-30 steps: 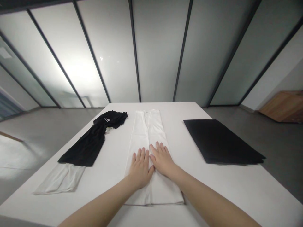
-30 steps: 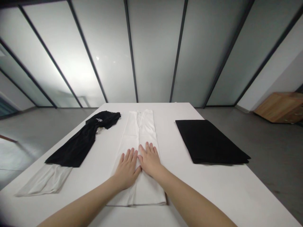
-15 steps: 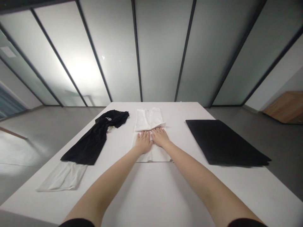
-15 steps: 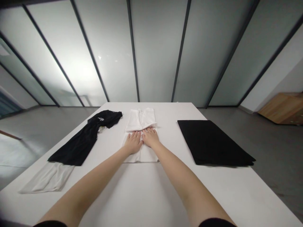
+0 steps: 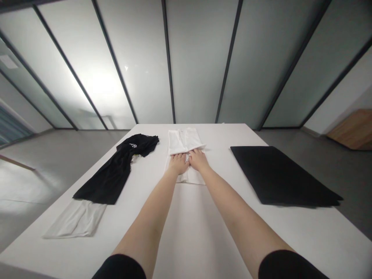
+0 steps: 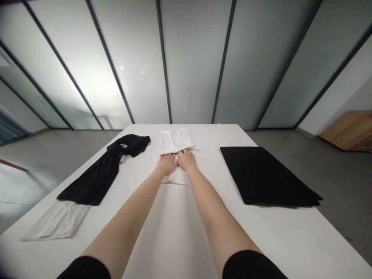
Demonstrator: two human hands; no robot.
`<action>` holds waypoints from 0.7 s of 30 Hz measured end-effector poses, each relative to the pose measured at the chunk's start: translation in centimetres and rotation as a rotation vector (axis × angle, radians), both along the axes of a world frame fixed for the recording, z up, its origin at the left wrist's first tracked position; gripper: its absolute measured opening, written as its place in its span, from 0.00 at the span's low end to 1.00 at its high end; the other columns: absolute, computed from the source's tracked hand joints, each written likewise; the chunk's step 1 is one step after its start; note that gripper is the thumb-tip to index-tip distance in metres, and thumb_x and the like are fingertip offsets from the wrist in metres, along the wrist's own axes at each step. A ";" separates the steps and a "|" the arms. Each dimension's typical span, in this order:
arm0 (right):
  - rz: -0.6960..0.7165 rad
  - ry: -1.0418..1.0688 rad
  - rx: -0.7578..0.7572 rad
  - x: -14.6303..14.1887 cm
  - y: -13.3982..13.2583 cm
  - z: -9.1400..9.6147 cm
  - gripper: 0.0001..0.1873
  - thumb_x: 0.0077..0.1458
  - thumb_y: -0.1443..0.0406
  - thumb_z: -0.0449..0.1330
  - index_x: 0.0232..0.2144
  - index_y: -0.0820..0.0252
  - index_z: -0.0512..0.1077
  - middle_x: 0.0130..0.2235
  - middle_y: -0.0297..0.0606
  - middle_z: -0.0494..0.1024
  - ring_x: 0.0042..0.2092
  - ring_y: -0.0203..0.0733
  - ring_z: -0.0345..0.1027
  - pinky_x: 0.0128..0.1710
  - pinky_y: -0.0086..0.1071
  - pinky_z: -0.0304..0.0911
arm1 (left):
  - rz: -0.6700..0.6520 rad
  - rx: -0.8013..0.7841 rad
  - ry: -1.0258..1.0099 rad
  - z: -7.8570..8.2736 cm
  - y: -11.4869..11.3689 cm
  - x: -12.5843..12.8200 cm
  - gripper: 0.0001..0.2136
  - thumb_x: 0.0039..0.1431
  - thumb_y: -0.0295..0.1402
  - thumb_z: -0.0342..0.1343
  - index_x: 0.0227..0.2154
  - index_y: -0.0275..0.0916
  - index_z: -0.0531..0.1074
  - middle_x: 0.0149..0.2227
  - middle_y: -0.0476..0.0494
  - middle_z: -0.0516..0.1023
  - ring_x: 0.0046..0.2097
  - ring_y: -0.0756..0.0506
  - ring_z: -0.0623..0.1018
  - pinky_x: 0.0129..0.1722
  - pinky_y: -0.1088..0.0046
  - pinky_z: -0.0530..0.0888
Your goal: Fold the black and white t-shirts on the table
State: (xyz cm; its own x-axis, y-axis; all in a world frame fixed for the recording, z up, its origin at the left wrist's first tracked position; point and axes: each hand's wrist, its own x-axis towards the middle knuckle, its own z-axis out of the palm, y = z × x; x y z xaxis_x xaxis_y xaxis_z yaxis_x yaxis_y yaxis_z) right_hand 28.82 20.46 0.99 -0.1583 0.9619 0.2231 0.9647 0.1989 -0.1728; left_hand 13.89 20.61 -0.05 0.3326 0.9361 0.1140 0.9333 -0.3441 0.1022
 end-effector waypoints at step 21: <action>0.176 0.012 -0.063 1.5 -15.3 -0.8 0.24 0.72 0.65 0.49 0.64 0.60 0.71 0.65 0.50 0.72 0.64 0.53 0.65 0.65 0.44 0.58 | -0.042 -0.032 0.023 -0.6 -16.4 -0.9 0.36 0.72 0.50 0.43 0.75 0.33 0.53 0.76 0.29 0.53 0.76 0.32 0.55 0.74 0.49 0.52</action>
